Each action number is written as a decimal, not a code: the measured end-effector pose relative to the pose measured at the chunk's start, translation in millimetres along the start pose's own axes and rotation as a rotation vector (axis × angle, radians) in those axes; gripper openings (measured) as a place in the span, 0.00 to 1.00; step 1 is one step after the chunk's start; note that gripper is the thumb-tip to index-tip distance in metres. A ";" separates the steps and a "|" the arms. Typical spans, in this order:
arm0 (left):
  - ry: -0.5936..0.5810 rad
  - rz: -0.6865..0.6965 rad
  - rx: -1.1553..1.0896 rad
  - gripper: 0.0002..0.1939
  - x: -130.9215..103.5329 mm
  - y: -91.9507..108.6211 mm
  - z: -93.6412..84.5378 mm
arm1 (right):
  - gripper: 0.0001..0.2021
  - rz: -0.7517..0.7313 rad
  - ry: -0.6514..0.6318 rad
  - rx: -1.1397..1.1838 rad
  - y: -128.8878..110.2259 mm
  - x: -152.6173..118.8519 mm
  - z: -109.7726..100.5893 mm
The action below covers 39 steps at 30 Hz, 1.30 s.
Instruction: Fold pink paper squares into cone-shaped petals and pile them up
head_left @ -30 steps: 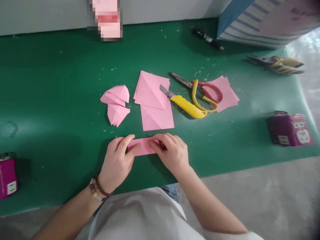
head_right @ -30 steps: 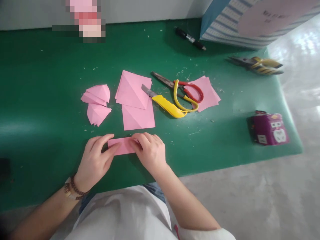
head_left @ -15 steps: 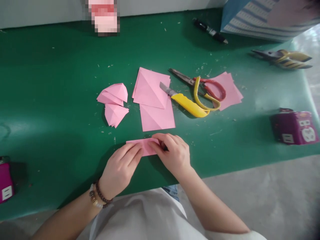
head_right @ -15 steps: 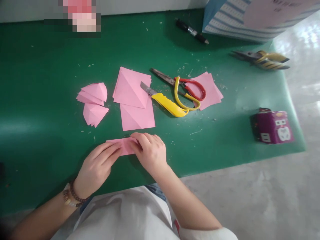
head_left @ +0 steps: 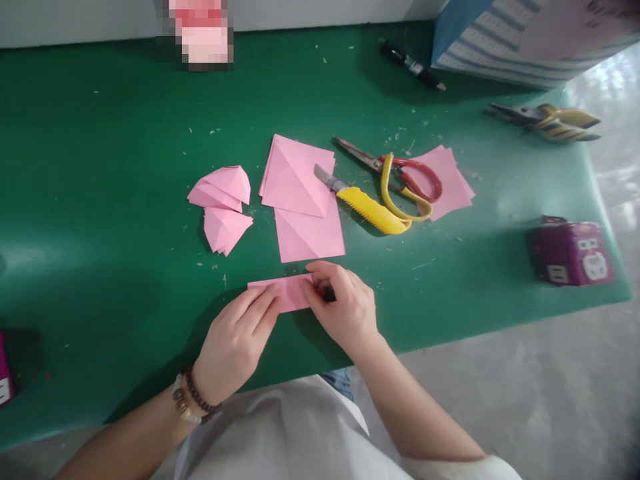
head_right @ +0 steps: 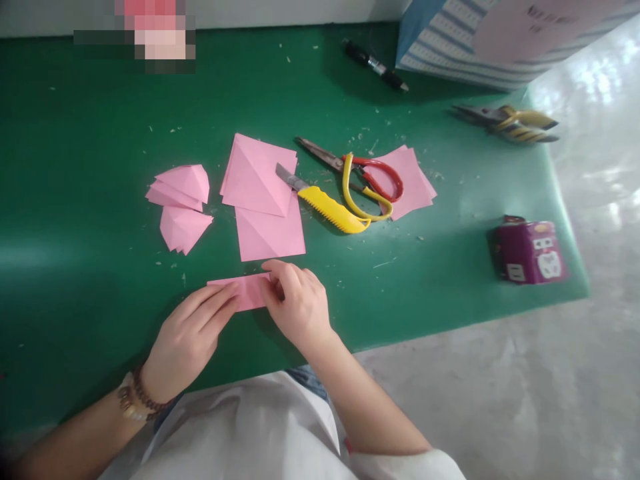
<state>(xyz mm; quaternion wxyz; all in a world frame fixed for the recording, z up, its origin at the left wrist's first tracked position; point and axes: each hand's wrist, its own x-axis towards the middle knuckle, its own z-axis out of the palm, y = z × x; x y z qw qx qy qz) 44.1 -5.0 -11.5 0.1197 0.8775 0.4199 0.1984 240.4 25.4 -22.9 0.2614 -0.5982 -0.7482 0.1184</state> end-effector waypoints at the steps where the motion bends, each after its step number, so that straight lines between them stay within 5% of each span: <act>1: 0.002 -0.002 0.005 0.18 0.1 1.0 -0.1 | 0.05 -0.003 0.001 -0.002 0.1 0.2 -0.1; 39: -0.107 -0.077 0.167 0.20 -4.9 10.9 0.2 | 0.05 0.001 -0.016 0.014 1.0 0.9 1.3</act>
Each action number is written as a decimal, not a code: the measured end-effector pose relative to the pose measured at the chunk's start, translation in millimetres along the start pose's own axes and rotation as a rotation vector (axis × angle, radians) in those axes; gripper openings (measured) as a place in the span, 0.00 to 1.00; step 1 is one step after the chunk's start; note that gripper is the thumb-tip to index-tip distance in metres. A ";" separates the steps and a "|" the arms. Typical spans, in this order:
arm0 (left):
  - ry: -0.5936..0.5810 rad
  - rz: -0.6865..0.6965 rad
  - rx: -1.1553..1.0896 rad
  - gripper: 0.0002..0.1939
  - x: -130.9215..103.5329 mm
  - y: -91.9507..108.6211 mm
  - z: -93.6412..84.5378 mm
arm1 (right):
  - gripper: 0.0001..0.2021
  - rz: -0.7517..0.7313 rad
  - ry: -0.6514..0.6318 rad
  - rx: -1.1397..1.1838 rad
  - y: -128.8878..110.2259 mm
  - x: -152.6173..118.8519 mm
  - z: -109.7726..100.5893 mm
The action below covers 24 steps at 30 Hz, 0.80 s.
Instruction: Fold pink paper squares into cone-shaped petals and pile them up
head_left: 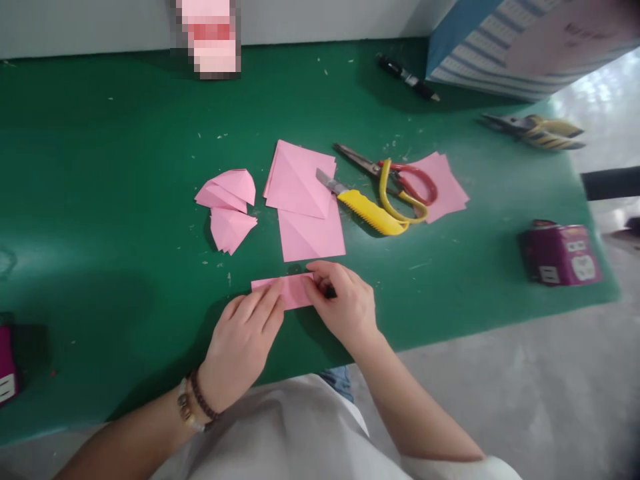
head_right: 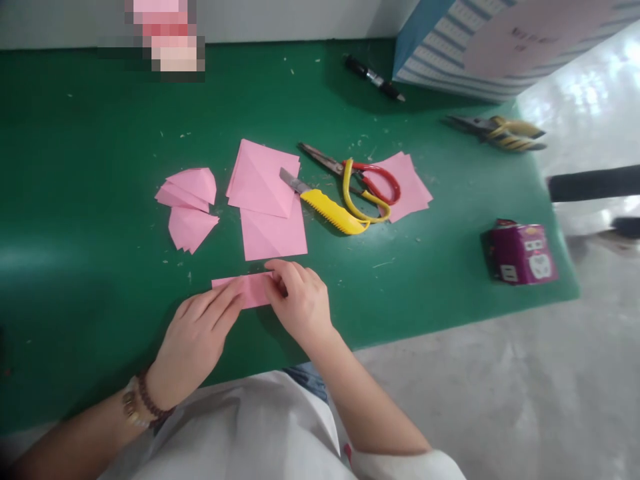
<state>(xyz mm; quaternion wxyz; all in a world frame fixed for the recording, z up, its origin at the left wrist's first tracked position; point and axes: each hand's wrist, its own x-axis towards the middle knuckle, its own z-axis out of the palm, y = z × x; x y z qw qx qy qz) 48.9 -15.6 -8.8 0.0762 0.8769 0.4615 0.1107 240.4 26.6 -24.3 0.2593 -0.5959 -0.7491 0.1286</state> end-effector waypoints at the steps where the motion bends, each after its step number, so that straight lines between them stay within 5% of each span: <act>1: -0.010 0.004 0.006 0.20 0.2 -0.4 0.1 | 0.05 -0.002 0.000 0.000 0.1 0.0 0.2; 24: -0.033 -0.025 -0.070 0.20 5.9 -8.3 -3.5 | 0.12 0.033 -0.009 0.132 4.5 -3.4 1.0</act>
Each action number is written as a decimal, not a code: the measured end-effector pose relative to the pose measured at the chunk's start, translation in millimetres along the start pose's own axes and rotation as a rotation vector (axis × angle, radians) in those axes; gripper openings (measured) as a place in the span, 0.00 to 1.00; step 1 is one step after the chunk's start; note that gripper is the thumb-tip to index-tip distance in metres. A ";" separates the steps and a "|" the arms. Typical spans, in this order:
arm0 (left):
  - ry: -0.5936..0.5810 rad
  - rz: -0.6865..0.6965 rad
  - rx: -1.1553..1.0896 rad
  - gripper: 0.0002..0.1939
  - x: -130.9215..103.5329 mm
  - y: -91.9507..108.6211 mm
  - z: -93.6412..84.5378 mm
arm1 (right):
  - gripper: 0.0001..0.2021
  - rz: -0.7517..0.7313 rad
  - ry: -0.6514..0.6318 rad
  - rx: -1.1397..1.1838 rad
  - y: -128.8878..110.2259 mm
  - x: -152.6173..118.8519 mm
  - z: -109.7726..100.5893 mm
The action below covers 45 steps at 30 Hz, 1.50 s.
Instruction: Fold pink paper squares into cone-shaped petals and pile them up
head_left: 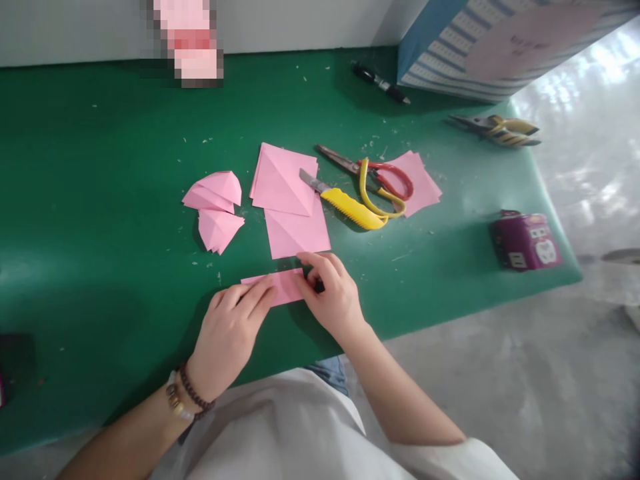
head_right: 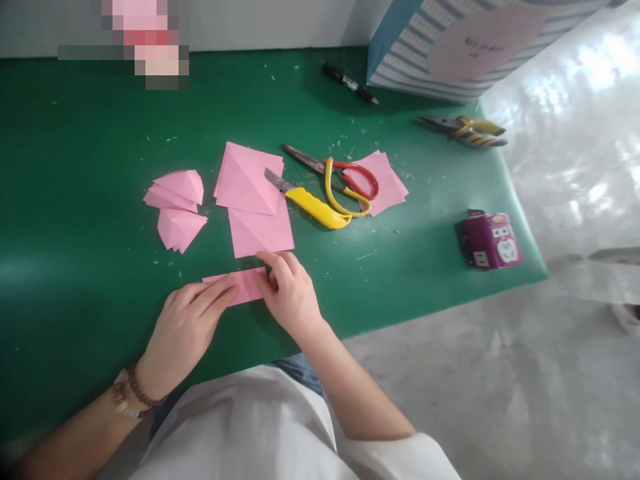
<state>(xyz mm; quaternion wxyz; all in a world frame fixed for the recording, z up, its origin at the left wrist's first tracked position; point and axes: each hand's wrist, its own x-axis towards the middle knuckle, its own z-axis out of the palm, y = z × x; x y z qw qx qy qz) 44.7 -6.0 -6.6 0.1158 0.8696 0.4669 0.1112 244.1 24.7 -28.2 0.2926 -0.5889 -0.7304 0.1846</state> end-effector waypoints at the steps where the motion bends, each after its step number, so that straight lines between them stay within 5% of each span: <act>1: 0.001 -0.004 -0.009 0.20 0.4 -0.4 -0.1 | 0.12 -0.002 -0.002 0.012 1.0 0.8 -0.5; 8: 0.037 -0.004 -0.009 0.18 0.5 -1.4 3.9 | 0.10 -0.017 0.131 0.110 -16.2 -9.2 -27.6; 14: 0.064 -0.016 -0.050 0.15 0.9 -1.6 4.8 | 0.08 0.081 -0.331 0.589 -61.0 -46.3 -35.8; 25: 0.065 -0.025 -0.059 0.14 3.1 -1.6 2.5 | 0.11 0.186 -0.416 0.562 -63.6 -51.7 -28.1; 39: 0.072 -0.006 -0.051 0.18 1.0 -3.3 4.7 | 0.04 0.411 -0.273 0.534 -31.1 -63.8 -46.5; 45: -0.002 0.024 -0.120 0.16 7.6 -7.8 -2.3 | 0.03 0.151 -0.020 0.071 -26.2 -51.5 -44.1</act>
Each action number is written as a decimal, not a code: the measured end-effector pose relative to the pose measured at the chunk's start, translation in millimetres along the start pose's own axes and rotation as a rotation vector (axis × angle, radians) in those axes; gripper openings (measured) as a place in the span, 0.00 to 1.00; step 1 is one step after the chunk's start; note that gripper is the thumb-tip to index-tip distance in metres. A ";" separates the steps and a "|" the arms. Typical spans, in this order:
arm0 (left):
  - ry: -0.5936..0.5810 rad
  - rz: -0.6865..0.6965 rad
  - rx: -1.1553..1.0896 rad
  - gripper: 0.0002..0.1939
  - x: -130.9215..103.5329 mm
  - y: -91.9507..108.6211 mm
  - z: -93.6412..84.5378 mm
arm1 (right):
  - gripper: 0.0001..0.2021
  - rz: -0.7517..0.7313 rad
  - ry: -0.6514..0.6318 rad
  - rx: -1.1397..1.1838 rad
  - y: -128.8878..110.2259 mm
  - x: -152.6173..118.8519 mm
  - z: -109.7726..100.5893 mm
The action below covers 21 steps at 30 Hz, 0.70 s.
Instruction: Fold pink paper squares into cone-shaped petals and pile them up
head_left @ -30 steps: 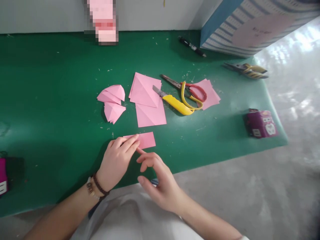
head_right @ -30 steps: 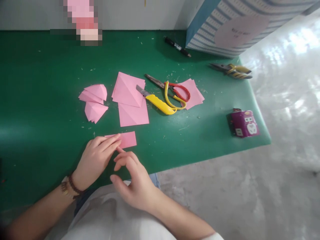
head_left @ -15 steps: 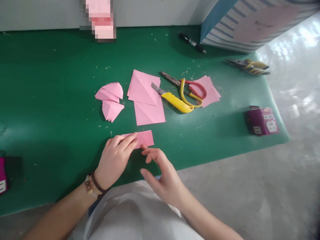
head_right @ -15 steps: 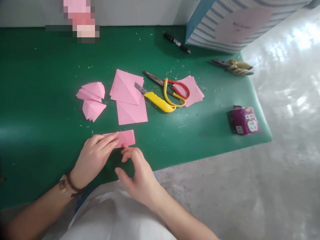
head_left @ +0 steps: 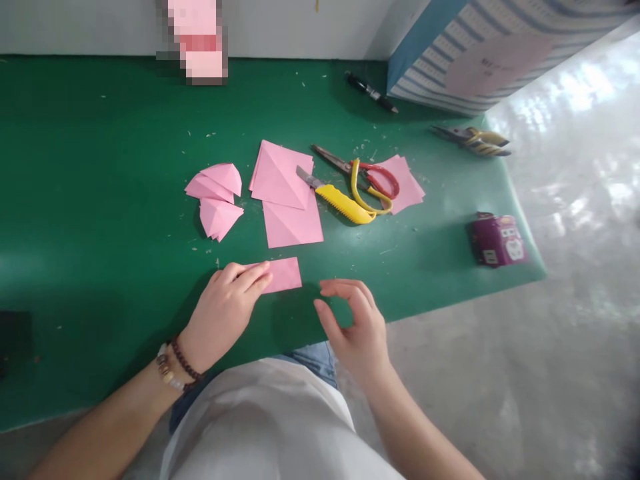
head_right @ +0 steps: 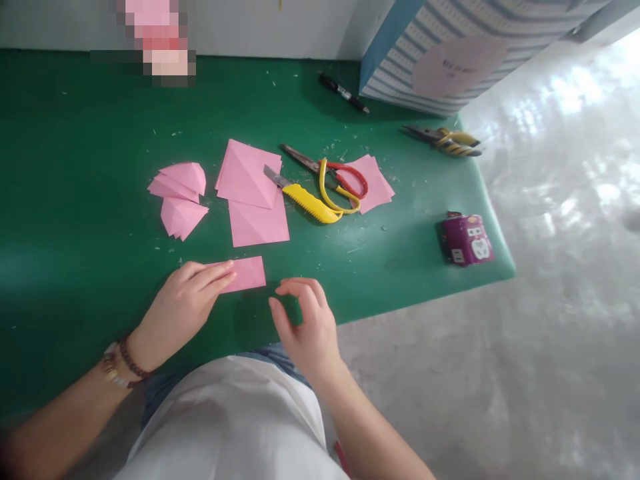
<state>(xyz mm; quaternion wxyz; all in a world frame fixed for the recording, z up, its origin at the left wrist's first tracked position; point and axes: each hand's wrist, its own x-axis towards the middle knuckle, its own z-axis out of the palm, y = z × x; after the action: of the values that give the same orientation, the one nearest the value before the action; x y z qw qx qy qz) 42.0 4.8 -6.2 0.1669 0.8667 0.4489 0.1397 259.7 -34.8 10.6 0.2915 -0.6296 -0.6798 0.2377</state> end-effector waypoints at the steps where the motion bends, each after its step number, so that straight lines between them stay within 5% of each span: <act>1: -0.036 0.013 -0.023 0.17 2.6 -3.0 -2.6 | 0.03 -0.075 0.030 -0.090 -1.9 3.9 4.8; 9: -0.230 0.151 -0.199 0.22 21.8 -32.9 -18.0 | 0.09 -0.231 -0.046 -0.500 -6.3 16.0 47.8; 21: -0.223 0.139 -0.277 0.14 24.1 -31.6 -19.6 | 0.12 -0.364 -0.022 -0.469 -25.4 14.9 81.6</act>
<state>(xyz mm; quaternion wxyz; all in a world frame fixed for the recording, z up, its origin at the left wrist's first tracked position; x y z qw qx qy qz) 24.6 45.0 0.6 0.3233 0.8744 0.3432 0.1144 184.1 -18.7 -28.9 0.1687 -0.5450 -0.8209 0.0249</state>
